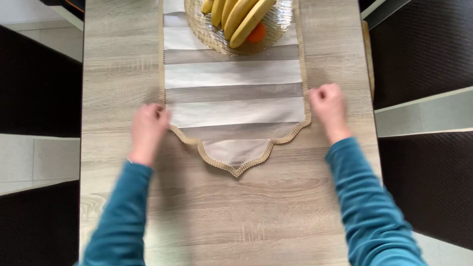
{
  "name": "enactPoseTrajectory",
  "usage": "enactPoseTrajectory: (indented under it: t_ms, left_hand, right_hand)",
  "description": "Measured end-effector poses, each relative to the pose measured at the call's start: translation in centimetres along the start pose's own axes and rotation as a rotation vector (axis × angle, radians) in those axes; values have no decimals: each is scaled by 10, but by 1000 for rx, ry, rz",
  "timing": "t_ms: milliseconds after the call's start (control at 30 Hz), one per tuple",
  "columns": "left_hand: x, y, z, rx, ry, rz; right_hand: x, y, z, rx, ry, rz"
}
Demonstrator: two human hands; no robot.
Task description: Cleaning a dining table with a cloth and then setting a table runner and fruit bowl
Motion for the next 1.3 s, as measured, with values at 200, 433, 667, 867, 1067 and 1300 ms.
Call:
enactPoseTrajectory:
  t_ms: [200, 433, 667, 867, 1067, 1300]
  left_hand:
    - [-10, -61, 2, 296, 131, -299]
    - [-41, -34, 33, 535, -23, -247]
    - [-52, -33, 58, 595, -51, -174]
    - [-31, -54, 12, 666, -184, -100]
    - [-42, -55, 32, 671, -131, -78]
    - [-19, -93, 14, 723, -165, 6]
  right_hand:
    - [11, -94, 71, -32, -166, 35]
    - [5, -89, 39, -508, -155, 192]
    - [-31, -70, 19, -608, -141, 324]
    - [-6, -71, 50, -549, -74, 368]
    - [-61, -73, -8, -571, 5, 269]
    - [-43, -114, -2, -591, 20, 316]
Point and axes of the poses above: each hand's wrist, its own y-axis towards the middle knuckle, its own x-axis out of the back of the hand, z = x × y, the point moved 8 cm from there along y, towards the middle knuckle, and after that the axes turned 15 degrees about -y, right-handed, at the moved point
